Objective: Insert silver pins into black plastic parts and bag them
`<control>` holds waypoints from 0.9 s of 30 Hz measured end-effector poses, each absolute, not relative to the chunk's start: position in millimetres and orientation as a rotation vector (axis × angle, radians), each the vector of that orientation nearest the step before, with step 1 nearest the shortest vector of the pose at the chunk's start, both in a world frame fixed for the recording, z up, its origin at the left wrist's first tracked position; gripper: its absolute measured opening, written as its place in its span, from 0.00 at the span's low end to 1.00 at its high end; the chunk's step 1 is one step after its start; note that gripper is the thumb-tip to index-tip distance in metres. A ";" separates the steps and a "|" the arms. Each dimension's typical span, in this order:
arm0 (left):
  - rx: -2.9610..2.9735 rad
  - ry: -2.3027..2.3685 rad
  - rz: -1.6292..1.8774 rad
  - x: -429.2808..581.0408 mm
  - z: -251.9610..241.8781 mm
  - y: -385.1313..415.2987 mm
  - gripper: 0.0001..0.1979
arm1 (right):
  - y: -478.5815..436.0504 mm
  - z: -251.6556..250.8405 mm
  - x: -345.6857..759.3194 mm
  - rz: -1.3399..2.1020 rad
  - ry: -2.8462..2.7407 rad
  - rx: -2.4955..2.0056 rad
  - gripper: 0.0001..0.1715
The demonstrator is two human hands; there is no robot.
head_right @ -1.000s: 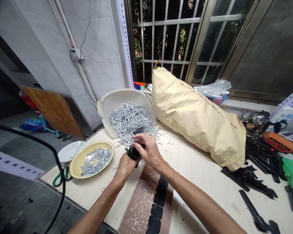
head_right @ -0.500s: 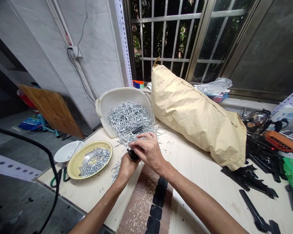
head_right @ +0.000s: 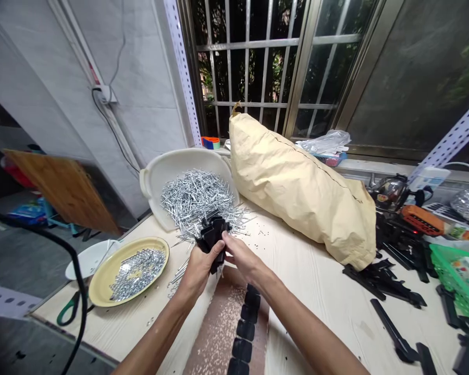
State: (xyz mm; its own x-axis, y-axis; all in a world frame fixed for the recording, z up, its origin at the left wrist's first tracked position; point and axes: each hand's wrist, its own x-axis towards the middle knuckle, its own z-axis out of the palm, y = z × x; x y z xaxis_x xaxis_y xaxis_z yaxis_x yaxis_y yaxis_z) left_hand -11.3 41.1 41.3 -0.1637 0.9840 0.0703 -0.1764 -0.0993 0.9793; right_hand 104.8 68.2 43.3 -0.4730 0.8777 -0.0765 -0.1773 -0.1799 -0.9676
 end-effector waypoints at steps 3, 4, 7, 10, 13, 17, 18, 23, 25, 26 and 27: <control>1.088 1.156 1.444 -2.8 43.1 39.5 0.22 | 62.9 46.6 98.4 1.547 -1.272 -0.750 0.20; 1.103 1.171 1.453 -1.6 44.9 40.5 0.22 | 62.8 48.1 98.1 1.476 -1.281 -0.729 0.19; 1.182 1.222 1.496 -1.2 52.2 48.1 0.23 | 68.7 46.2 102.4 1.345 -1.347 -0.713 0.20; 1.264 1.308 1.488 -0.5 54.3 58.1 0.23 | 78.8 35.0 109.8 1.210 -1.452 -0.781 0.20; 1.260 1.349 1.428 3.9 46.5 66.5 0.23 | 85.3 26.4 115.8 0.969 -1.585 -1.004 0.15; 1.082 1.236 1.432 12.6 31.9 75.1 0.24 | 88.5 27.4 119.0 0.623 -1.807 -1.254 0.11; 1.051 1.207 1.447 14.2 29.8 76.4 0.25 | 89.3 28.4 118.8 0.577 -1.839 -1.300 0.11; 1.103 1.065 1.444 16.1 34.7 77.7 0.23 | 87.4 26.2 112.0 0.606 -1.836 -1.279 0.17; 1.061 0.978 1.419 14.7 41.0 78.4 0.24 | 82.0 24.4 109.5 0.633 -1.857 -1.091 0.31; 1.011 0.938 1.415 13.7 44.1 79.0 0.24 | 78.9 24.8 109.6 0.651 -1.861 -1.023 0.39; 0.956 0.905 1.417 12.4 47.0 79.7 0.24 | 76.0 26.6 111.3 0.687 -1.858 -0.989 0.44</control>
State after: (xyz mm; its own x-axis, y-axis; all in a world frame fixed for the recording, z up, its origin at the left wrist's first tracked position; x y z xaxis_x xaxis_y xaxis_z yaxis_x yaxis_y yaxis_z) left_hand 12.4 79.7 47.0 -0.0241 0.9983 0.0530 -0.3711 -0.0582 0.9268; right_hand 111.3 76.0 26.6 -0.2807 0.8479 0.4497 0.3513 0.5268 -0.7740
